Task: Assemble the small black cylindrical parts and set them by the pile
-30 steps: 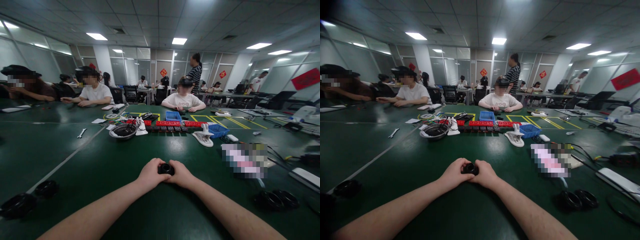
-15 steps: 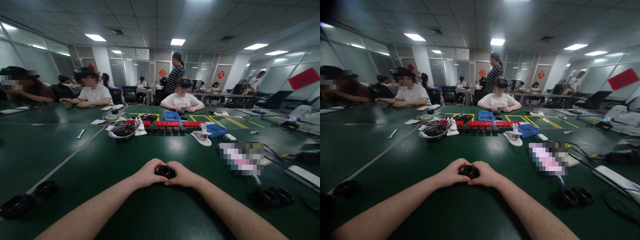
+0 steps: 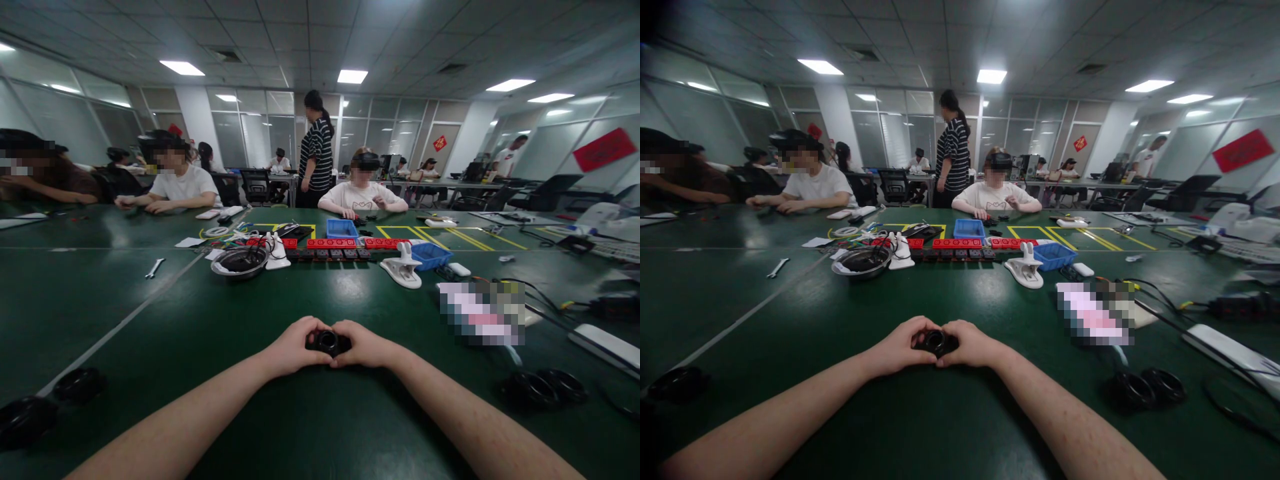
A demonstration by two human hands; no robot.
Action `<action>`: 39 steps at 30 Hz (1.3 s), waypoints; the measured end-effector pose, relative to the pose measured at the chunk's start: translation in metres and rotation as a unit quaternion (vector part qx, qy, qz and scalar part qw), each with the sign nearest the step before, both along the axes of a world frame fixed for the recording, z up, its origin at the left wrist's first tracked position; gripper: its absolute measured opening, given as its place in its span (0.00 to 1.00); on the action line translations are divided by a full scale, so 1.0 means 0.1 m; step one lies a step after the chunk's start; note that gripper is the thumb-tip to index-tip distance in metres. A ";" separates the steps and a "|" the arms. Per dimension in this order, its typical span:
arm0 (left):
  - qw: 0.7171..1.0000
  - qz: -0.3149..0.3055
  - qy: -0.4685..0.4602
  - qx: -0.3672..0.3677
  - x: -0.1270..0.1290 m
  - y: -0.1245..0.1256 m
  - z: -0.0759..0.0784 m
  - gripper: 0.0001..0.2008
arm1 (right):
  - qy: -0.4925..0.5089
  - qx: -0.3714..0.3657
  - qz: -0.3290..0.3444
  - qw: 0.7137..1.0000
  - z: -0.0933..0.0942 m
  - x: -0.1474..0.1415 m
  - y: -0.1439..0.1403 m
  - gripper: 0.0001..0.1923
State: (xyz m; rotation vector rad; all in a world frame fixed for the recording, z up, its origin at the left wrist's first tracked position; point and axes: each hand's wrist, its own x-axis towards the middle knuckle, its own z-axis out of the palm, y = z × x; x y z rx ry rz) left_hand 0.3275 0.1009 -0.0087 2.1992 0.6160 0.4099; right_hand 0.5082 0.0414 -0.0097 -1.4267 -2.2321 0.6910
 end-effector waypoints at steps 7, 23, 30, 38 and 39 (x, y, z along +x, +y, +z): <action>1.000 0.001 -0.001 0.007 0.00 -0.01 0.01 0.20 | 0.007 -0.004 0.002 1.000 0.03 0.00 -0.02 0.17; 0.996 0.084 0.014 0.026 0.06 -0.14 0.06 0.20 | 0.029 -0.040 -0.101 0.994 -0.08 -0.05 0.00 0.20; 0.972 0.210 0.010 0.106 0.15 -0.15 -0.03 0.18 | -0.137 0.075 -0.271 0.950 -0.17 -0.30 0.03 0.15; 0.986 0.141 -0.006 0.094 0.09 -0.07 0.01 0.17 | -0.081 0.105 -0.179 0.975 -0.11 -0.24 -0.04 0.25; 0.990 0.115 -0.004 0.085 0.07 -0.05 0.02 0.17 | -0.055 0.091 -0.148 0.983 -0.10 -0.20 -0.04 0.25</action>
